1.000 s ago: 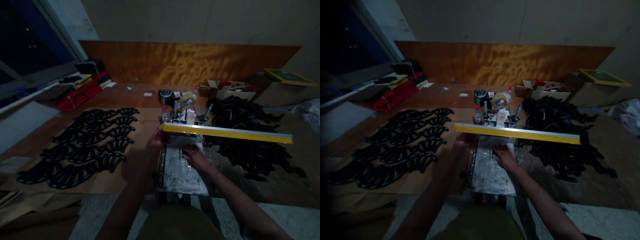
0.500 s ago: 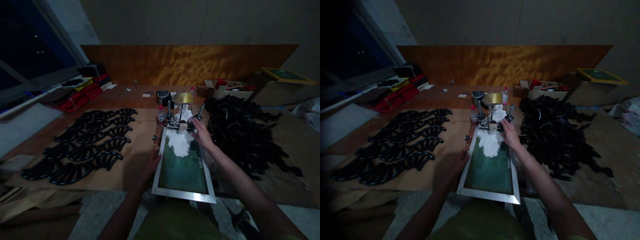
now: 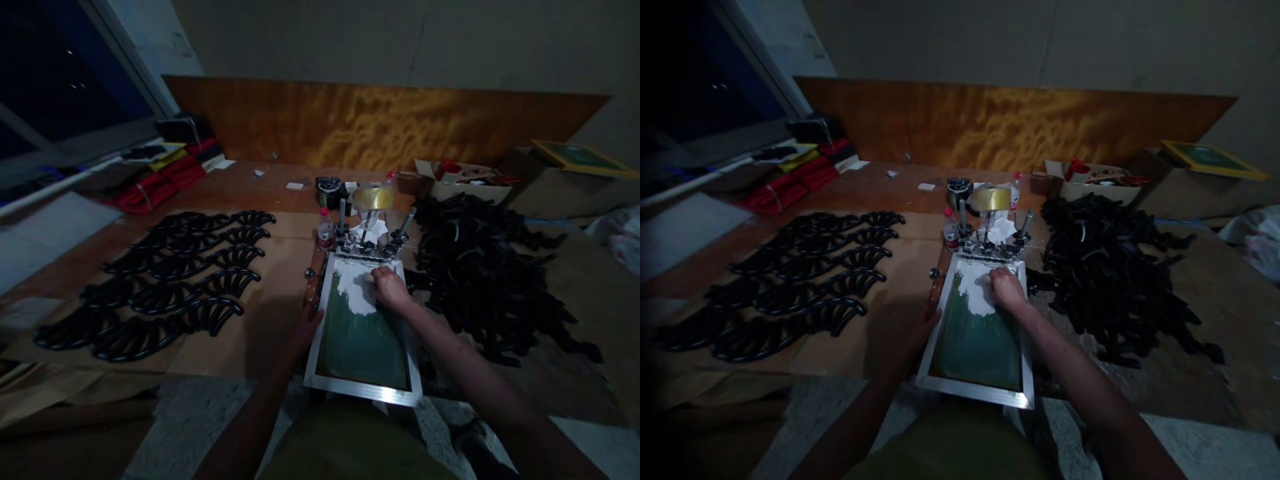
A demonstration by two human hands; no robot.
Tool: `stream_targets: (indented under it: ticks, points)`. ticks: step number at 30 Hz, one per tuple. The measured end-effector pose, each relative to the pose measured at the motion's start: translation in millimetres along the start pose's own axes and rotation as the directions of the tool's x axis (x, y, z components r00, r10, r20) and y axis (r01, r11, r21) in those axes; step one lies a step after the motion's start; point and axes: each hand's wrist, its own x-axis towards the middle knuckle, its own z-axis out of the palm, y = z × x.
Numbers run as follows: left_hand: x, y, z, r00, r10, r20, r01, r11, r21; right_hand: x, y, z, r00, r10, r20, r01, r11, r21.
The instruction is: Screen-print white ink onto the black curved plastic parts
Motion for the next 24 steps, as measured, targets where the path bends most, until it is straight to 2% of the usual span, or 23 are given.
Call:
stream_targets:
  ticks: [2,4,7,9,12,14,17,20,24]
  points:
    - [-1,0,0.2,1.000,-0.023,0.012,0.023,1.000,-0.016,-15,-6,6,0.986,-0.167,0.014,0.167,0.986,0.028]
    - [-2,0,0.6,1.000,-0.019,0.002,0.019,1.000,-0.015,-30,-6,8,0.946,-0.325,0.012,0.324,0.944,0.060]
    - [-3,2,1.3,1.000,-0.006,-0.008,0.006,1.000,-0.013,-38,3,2,0.904,-0.427,0.014,0.421,0.896,0.139]
    - [-4,4,1.3,1.000,-0.007,-0.013,0.007,1.000,-0.006,-32,7,-2,0.920,-0.392,0.004,0.385,0.905,0.179]
    - [-5,9,0.2,1.000,0.001,-0.011,-0.001,1.000,0.016,-26,4,4,0.947,-0.307,-0.088,0.318,0.935,0.158]
    - [-6,12,-0.2,1.000,0.002,-0.005,-0.002,1.000,0.028,-32,1,13,0.934,-0.326,-0.150,0.346,0.928,0.136]
    - [-9,18,0.8,1.000,0.013,-0.008,-0.013,0.999,0.043,-45,2,21,0.910,-0.382,-0.158,0.405,0.901,0.156]
    - [-12,27,1.1,1.000,0.018,-0.023,-0.017,0.998,0.056,-32,8,9,0.933,-0.334,-0.133,0.356,0.913,0.201]
    - [-20,53,-7.0,0.998,0.052,-0.020,-0.050,0.993,0.102,19,17,-25,0.987,-0.101,-0.128,0.126,0.971,0.204]
